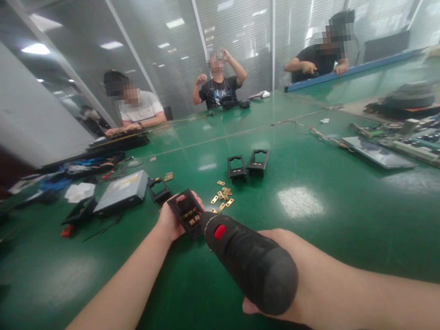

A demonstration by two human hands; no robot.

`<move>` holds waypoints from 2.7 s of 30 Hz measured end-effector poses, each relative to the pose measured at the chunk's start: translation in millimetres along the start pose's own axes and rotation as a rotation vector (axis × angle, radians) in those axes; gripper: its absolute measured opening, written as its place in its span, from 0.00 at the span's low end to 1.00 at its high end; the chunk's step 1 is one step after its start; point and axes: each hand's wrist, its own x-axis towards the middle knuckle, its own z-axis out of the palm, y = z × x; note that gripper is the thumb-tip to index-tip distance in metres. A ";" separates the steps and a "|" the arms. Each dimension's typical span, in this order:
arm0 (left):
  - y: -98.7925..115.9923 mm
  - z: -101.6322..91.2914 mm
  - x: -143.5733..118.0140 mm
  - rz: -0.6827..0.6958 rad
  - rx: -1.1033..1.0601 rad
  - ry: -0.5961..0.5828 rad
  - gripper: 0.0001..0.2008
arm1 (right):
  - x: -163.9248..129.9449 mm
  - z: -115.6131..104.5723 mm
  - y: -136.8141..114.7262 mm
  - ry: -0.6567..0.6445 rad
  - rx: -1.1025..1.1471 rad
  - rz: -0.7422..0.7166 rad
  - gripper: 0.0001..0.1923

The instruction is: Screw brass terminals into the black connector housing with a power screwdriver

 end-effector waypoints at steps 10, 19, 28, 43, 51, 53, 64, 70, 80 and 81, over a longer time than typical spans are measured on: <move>-0.5 -0.5 0.0 -0.001 -0.015 0.000 0.15 | 1.1 -0.3 -0.7 -0.036 0.004 0.020 0.16; -0.4 -2.4 0.8 -0.013 -0.008 0.002 0.16 | 0.1 -0.3 2.7 -0.009 0.015 0.013 0.17; 1.0 -1.5 -0.2 0.023 0.022 -0.007 0.13 | 4.8 4.0 -2.2 -0.059 0.212 0.032 0.17; 1.5 -8.3 0.9 0.042 0.066 0.007 0.13 | 9.3 2.0 -2.4 -0.038 0.087 0.052 0.20; 2.9 -3.9 -2.2 0.038 0.090 0.019 0.13 | 13.0 2.6 1.1 -0.139 0.117 0.053 0.17; 2.9 -3.9 -2.8 0.049 0.094 0.023 0.13 | 14.3 3.0 1.7 -0.137 0.133 0.067 0.21; 4.4 -0.3 -6.1 0.066 0.086 0.096 0.11 | 16.8 3.9 13.3 -0.087 0.114 0.043 0.23; 3.7 -1.1 -4.3 0.056 0.096 0.098 0.12 | 13.9 2.2 11.3 -0.065 0.169 0.072 0.20; 3.7 4.6 -8.7 0.049 0.091 0.106 0.13 | 18.7 2.0 17.6 -0.117 0.136 0.027 0.23; 3.6 4.4 -8.6 0.049 0.081 0.113 0.12 | 18.7 3.4 18.5 -0.113 0.148 0.021 0.24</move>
